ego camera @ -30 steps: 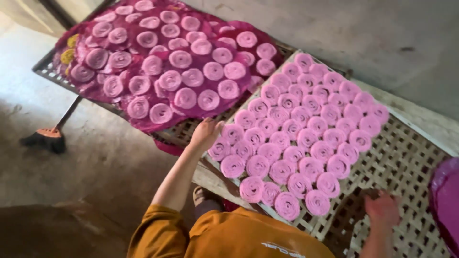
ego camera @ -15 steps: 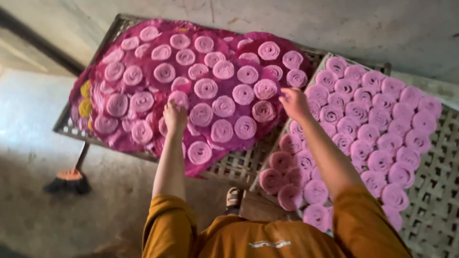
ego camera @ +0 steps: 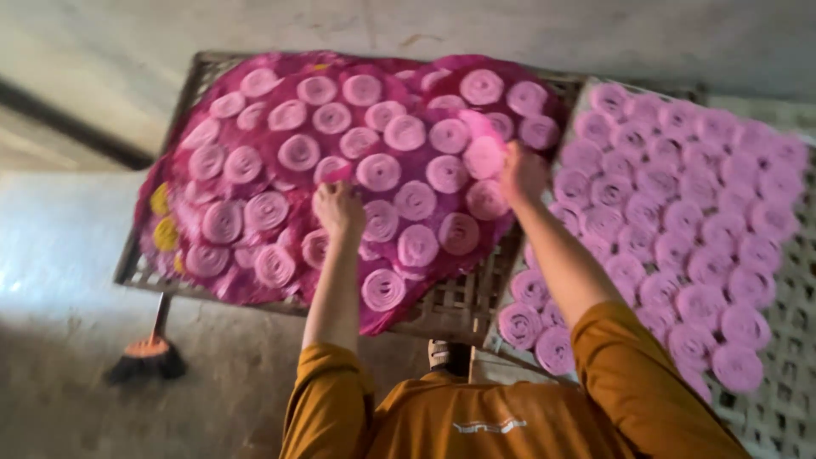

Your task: The person places pink rolled fabric roses onto a glittery pink circular base, arranging them in a dense pattern. They repeatedly pick up roses from a nearby tray and position them on the base, filling gaps and adjusting placement by hand.

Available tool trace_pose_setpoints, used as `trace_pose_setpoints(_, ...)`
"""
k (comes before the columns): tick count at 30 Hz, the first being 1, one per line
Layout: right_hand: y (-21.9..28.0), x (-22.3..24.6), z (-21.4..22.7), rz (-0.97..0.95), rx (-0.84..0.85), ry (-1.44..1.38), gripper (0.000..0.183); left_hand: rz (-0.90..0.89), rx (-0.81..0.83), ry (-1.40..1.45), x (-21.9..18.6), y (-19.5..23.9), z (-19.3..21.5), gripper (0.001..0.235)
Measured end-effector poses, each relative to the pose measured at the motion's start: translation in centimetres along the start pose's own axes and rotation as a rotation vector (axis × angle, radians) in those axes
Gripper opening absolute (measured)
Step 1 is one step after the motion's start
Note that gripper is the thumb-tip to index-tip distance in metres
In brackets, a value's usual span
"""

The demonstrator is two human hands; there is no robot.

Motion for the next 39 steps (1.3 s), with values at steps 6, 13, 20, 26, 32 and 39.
trace_pose_setpoints(6, 1.1, 0.8, 5.3, 0.073, -0.099, -0.379, 0.014, -0.024, -0.134, 0.415, -4.9, -0.6, 4.7, 0.013)
trace_pose_setpoints(13, 5.7, -10.5, 21.9, -0.149, -0.079, -0.561, 0.008, -0.239, -0.102, 0.787, -19.8, -1.8, 11.5, 0.011)
trace_pose_setpoints(20, 13.2, -29.2, 32.6, -0.206, -0.020, -0.419, 0.013, -0.383, 0.115, 0.811, -38.7, 0.6, 4.3, 0.013)
trace_pose_setpoints(26, 16.4, -35.5, 34.6, -0.082, 0.119, -0.146, 0.035, -0.388, -0.116, 0.598, -47.6, 6.4, 5.4, 0.027)
trace_pose_setpoints(32, 16.3, -33.5, 30.2, 0.496, 0.141, 0.004, 0.029, -0.579, 0.347, 0.511, -57.8, 15.9, 3.1, 0.024)
trace_pose_setpoints(39, 9.9, -40.9, 22.7, -0.404, 0.556, -1.076, 0.015, -0.533, 0.330, 0.442, -58.8, 19.1, 1.2, 0.041)
Point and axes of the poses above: each hand's wrist, its own y-axis away from the middle knuckle, its own z-axis out of the back of the hand, x = y × z, the point moved 7 cm from there along -y, towards the middle knuckle, and after that the axes turned 14 degrees about -z, right-handed, at the moved point
